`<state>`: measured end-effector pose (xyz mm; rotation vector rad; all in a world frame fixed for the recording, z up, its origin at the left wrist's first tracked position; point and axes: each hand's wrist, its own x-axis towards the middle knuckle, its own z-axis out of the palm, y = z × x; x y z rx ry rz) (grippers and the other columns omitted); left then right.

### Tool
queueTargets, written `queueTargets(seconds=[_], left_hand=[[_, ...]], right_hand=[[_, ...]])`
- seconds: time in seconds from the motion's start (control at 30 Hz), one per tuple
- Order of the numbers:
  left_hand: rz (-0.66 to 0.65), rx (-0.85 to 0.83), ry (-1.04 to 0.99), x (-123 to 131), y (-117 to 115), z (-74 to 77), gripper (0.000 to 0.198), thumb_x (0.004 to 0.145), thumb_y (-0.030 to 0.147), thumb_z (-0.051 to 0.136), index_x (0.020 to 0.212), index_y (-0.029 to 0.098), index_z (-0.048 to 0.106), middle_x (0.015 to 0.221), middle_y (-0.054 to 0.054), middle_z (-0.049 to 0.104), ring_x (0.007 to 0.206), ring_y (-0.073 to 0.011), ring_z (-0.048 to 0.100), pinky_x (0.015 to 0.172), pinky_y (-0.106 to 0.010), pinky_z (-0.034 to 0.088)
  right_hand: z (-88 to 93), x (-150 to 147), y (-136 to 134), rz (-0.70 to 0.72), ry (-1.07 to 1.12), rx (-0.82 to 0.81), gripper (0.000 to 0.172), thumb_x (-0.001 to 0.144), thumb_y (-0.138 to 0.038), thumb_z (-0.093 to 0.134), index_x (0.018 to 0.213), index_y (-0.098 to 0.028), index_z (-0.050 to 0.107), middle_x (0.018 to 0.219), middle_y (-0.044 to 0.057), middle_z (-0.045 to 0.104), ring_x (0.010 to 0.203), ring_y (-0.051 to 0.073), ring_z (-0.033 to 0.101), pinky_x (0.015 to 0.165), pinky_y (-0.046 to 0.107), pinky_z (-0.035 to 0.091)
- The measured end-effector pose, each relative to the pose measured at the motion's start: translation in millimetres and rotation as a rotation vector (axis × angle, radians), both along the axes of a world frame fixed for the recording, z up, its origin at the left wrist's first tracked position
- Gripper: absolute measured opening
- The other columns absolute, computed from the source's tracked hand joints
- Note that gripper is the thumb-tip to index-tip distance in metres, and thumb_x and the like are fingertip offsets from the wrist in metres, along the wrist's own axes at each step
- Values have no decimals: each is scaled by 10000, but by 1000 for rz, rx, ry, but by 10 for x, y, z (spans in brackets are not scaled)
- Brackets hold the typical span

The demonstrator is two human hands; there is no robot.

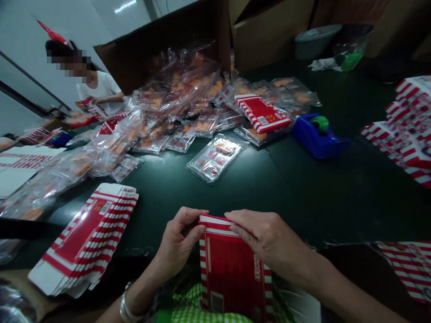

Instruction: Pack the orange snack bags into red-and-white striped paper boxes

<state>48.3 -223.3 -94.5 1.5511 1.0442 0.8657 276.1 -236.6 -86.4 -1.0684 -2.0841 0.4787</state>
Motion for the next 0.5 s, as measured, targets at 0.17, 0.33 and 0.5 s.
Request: queueTargets(seconds=[0.17, 0.33, 0.5], left_hand=[[68, -151, -183, 37, -6, -15, 153, 831, 181, 662, 948, 202, 567, 1003, -20, 724, 913, -121, 668, 812, -214, 512], [146, -229, -332, 75, -5, -54, 156, 772, 211, 727, 843, 173, 594, 1049, -45, 715, 921, -133, 662, 837, -234, 510], [152, -207, -342, 43, 46, -62, 226, 738, 292, 763, 821, 162, 598, 1020, -59, 695, 896, -157, 643, 815, -268, 509]], right_hand=[[11, 15, 24, 24, -4, -40, 233, 944, -201, 476, 1086, -176, 659, 980, 22, 750, 847, 104, 715, 767, 151, 562], [4, -2, 38, 18, 3, -37, 248, 943, -202, 471, 1101, -167, 659, 995, 36, 751, 853, 117, 718, 755, 173, 571], [4, -16, 52, 81, 0, -113, 298, 967, -221, 443, 1201, -227, 628, 1109, 20, 721, 970, 134, 693, 823, 219, 562]])
